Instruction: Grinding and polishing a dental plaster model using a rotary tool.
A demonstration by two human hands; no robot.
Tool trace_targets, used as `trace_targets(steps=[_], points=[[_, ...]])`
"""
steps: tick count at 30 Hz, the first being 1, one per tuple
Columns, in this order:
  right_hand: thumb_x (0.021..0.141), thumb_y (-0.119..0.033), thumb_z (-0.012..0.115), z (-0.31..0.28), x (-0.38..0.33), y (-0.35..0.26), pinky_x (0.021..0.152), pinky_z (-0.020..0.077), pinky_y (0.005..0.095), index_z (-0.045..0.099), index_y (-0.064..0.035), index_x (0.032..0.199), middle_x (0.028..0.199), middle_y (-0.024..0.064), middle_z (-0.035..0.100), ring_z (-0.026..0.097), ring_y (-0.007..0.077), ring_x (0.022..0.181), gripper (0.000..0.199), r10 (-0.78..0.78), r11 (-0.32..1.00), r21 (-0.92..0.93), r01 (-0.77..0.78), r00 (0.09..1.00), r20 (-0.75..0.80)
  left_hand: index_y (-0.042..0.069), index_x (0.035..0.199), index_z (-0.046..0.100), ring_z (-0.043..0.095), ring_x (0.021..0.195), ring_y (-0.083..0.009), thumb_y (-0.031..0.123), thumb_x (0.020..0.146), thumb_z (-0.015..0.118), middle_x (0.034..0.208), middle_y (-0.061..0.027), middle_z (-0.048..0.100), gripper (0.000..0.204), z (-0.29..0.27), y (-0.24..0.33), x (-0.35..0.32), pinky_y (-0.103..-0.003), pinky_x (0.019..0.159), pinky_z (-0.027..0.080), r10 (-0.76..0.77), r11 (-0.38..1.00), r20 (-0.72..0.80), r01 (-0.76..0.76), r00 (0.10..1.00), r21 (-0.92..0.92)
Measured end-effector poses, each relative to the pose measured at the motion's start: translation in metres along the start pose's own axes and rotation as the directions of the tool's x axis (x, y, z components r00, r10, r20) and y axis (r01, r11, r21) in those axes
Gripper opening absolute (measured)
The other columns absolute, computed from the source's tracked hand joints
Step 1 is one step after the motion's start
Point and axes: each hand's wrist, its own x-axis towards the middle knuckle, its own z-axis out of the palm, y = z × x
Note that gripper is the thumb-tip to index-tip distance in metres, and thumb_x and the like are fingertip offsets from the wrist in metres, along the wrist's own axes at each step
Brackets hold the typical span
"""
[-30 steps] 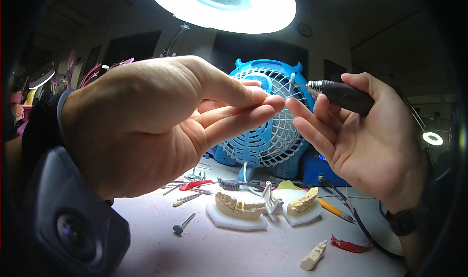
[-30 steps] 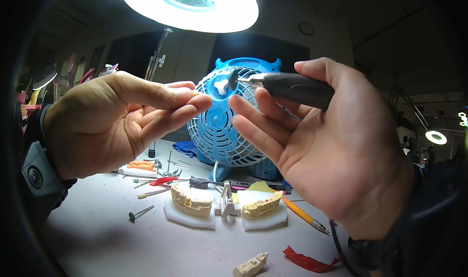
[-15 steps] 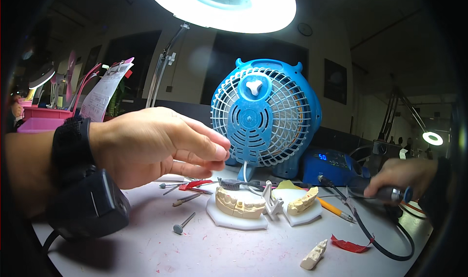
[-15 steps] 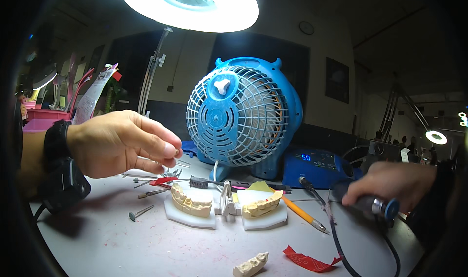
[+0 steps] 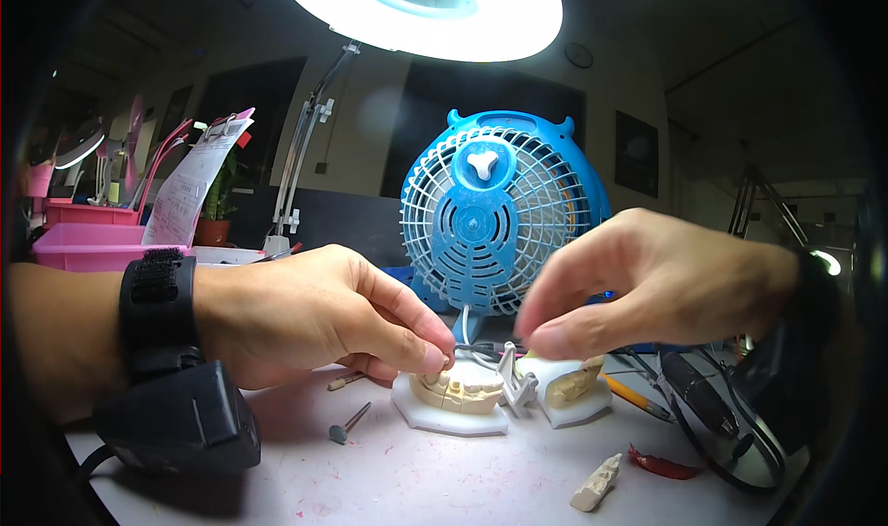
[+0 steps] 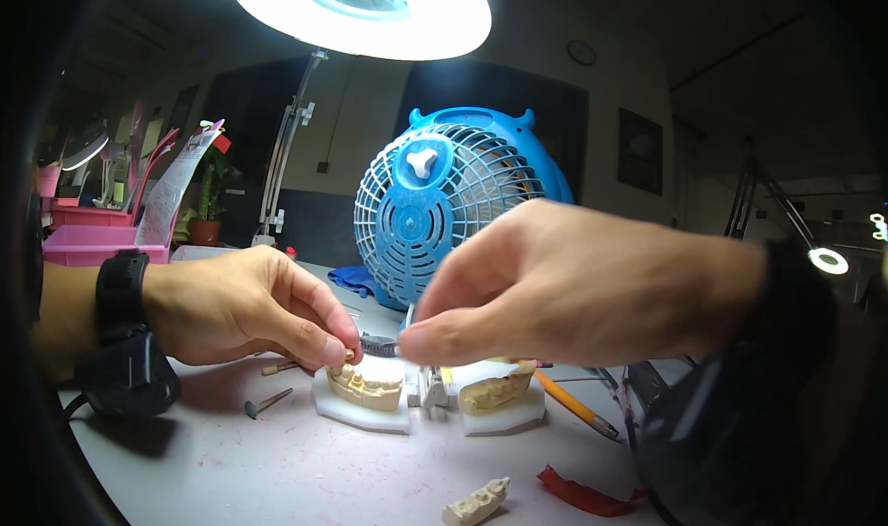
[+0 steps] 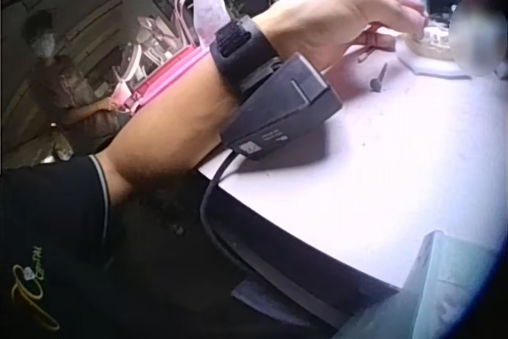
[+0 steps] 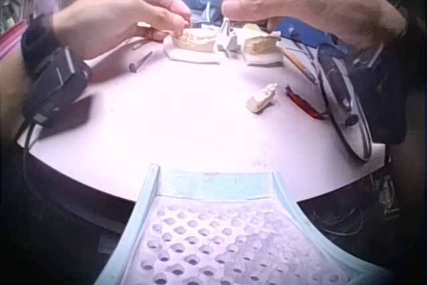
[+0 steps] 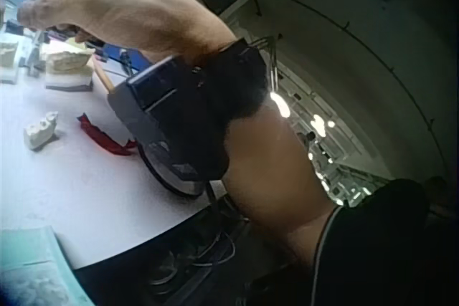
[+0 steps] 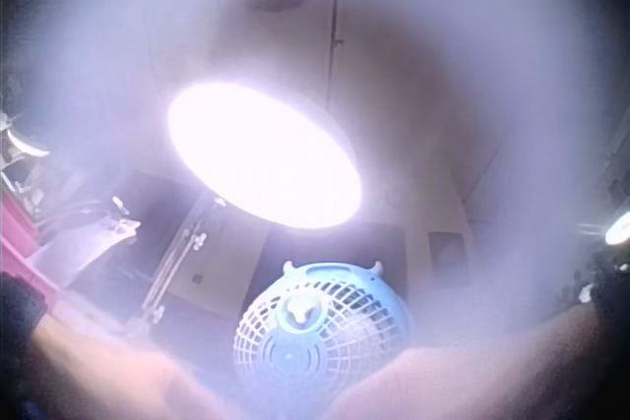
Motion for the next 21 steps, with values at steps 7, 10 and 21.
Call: trace_targets(steps=[7, 10, 21], points=[[0.091, -0.039, 0.078, 0.031, 0.035, 0.003, 0.072, 0.0461, 0.0269, 0.08, -0.0017, 0.101, 0.083, 0.0048, 0.07, 0.059, 0.0134, 0.078, 0.038, -0.105, 0.988, -0.098, 0.118, 0.986, 0.132, -0.001, 0.113, 0.074, 0.064, 0.089, -0.0103, 0.012, 0.093, 0.08, 0.1, -0.0069, 0.074, 0.025, -0.002, -0.003, 0.0, -0.024, 0.08, 0.053, 0.009, 1.0, 0.08, -0.009, 0.997, -0.004], [0.089, -0.034, 0.076, 0.032, 0.037, -0.003, 0.071, 0.0499, 0.0298, 0.079, 0.0009, 0.099, 0.081, 0.0085, 0.071, 0.063, 0.0157, 0.078, 0.036, -0.13, 0.969, -0.186, 0.159, 0.979, 0.16, 0.0, 0.113, 0.074, 0.065, 0.092, -0.0106, 0.012, 0.093, 0.08, 0.099, -0.0062, 0.074, 0.024, -0.004, -0.003, 0.0, -0.025, 0.081, 0.053, 0.03, 0.999, 0.099, -0.031, 0.995, 0.009], [0.091, -0.026, 0.073, 0.035, 0.037, -0.002, 0.068, 0.0565, 0.0347, 0.072, 0.0111, 0.099, 0.081, 0.018, 0.073, 0.071, 0.0232, 0.072, 0.038, -0.23, 0.929, -0.248, 0.275, 0.953, 0.198, 0.0, 0.114, 0.074, 0.067, 0.099, -0.0121, 0.014, 0.094, 0.08, 0.105, -0.0069, 0.074, 0.025, -0.003, -0.005, 0.0, -0.025, 0.089, 0.055, 0.017, 0.999, 0.108, -0.014, 0.994, -0.03]])
